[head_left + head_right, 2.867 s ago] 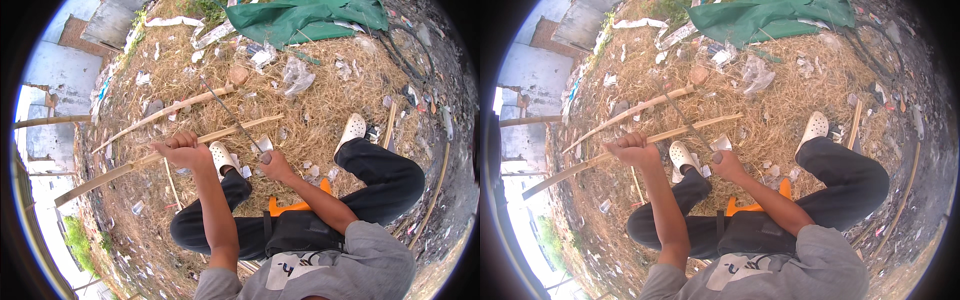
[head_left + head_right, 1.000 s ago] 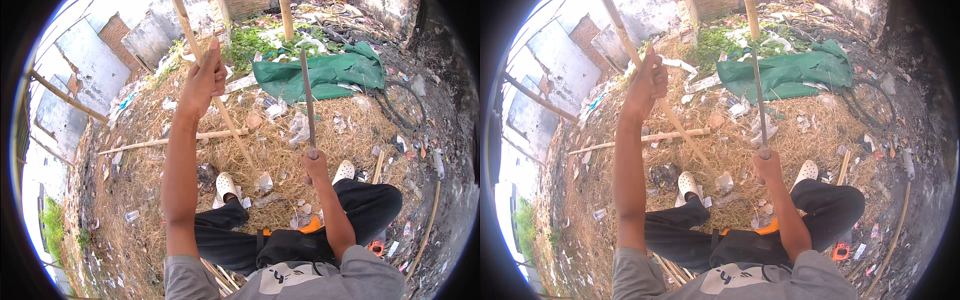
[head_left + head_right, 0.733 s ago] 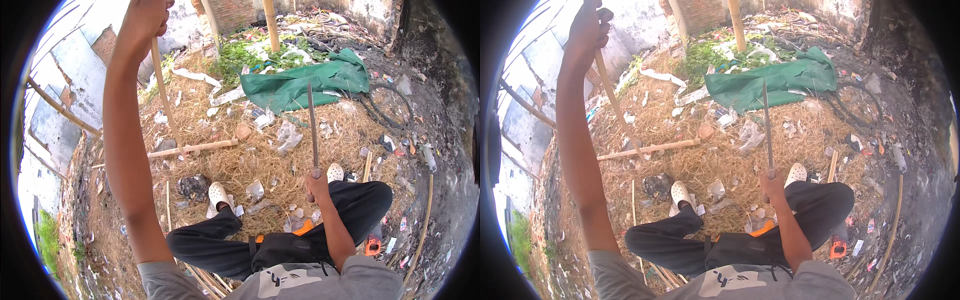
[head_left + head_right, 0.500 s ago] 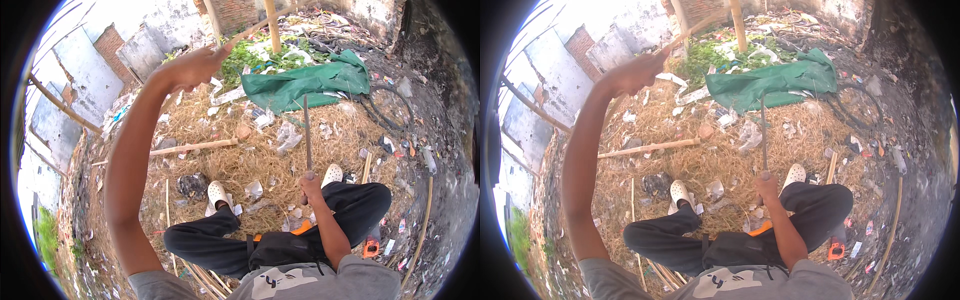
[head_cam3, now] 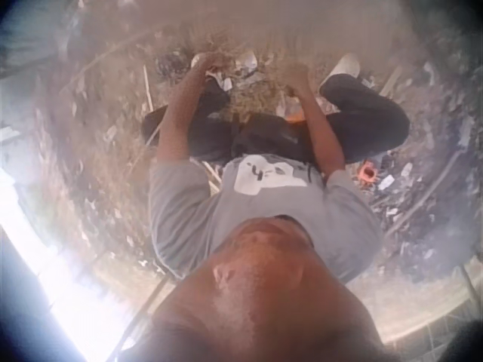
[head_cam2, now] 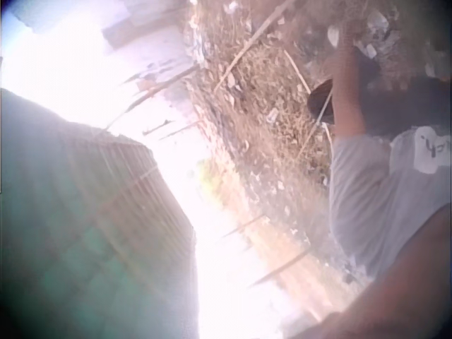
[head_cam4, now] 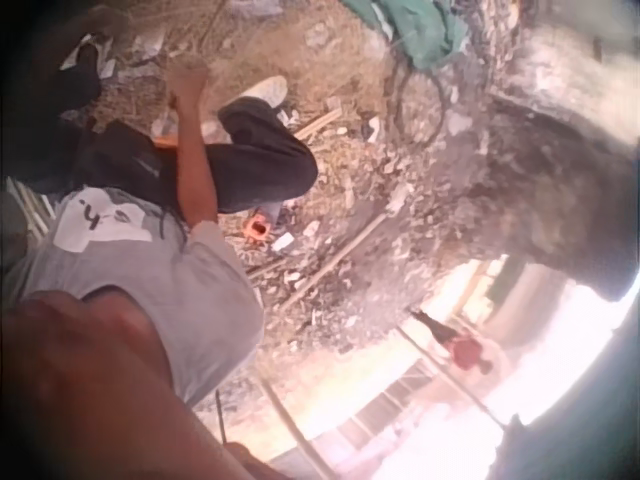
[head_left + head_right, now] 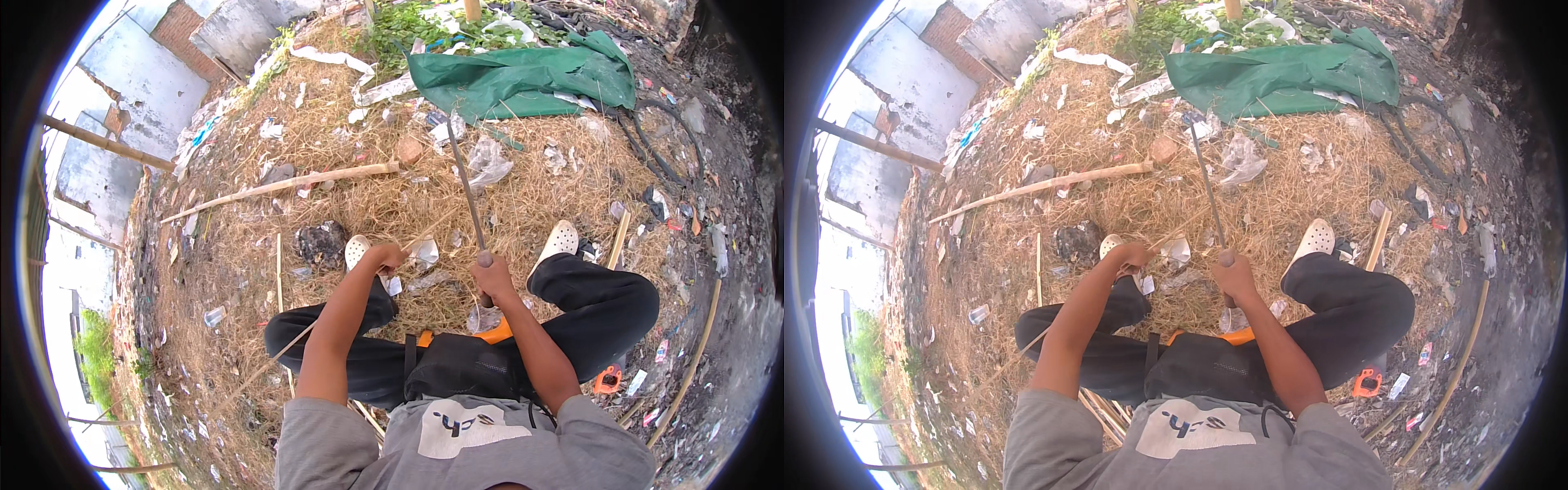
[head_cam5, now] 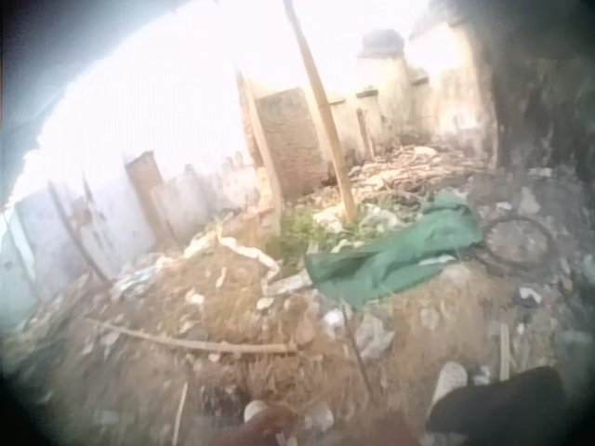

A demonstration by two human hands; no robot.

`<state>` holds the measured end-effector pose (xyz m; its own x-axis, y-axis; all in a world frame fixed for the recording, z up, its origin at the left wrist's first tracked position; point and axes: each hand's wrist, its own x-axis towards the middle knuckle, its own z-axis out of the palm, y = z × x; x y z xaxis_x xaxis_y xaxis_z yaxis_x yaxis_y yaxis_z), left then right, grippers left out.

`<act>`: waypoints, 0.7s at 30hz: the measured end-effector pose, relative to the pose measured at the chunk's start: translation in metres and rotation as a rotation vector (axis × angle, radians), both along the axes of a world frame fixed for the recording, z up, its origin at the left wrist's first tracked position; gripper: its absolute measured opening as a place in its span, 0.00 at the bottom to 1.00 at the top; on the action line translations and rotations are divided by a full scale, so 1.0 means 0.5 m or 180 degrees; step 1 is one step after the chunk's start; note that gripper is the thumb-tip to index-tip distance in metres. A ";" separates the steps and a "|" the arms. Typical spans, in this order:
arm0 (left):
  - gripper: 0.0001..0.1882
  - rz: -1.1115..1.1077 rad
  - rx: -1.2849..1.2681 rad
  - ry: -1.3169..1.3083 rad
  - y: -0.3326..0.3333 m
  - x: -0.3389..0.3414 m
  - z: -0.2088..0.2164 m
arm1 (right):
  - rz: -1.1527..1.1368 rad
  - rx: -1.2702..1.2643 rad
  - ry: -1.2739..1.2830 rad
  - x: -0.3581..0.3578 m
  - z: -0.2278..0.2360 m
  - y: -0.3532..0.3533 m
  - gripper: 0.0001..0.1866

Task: The person sits on the ground and uses a machete to split a long wooden stick into thinner strips. They then use a red utility knife to shave and smooth the edges of the wood. The person handles the wood and tools directly, working on the material in their lap.

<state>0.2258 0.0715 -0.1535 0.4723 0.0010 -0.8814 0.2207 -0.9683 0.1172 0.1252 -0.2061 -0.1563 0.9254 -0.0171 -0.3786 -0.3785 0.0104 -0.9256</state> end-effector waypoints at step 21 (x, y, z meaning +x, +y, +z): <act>0.49 0.6533 -0.3103 -0.1724 -0.106 -0.423 0.193 | 0.0852 -0.0703 0.0949 -0.026 -0.119 0.023 0.10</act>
<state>0.0142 0.0183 -0.0568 0.5063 0.4147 -0.7561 0.2750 0.7534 0.5973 0.1124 -0.1946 -0.2157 0.7594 0.0975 -0.6433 -0.5913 -0.3093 -0.7448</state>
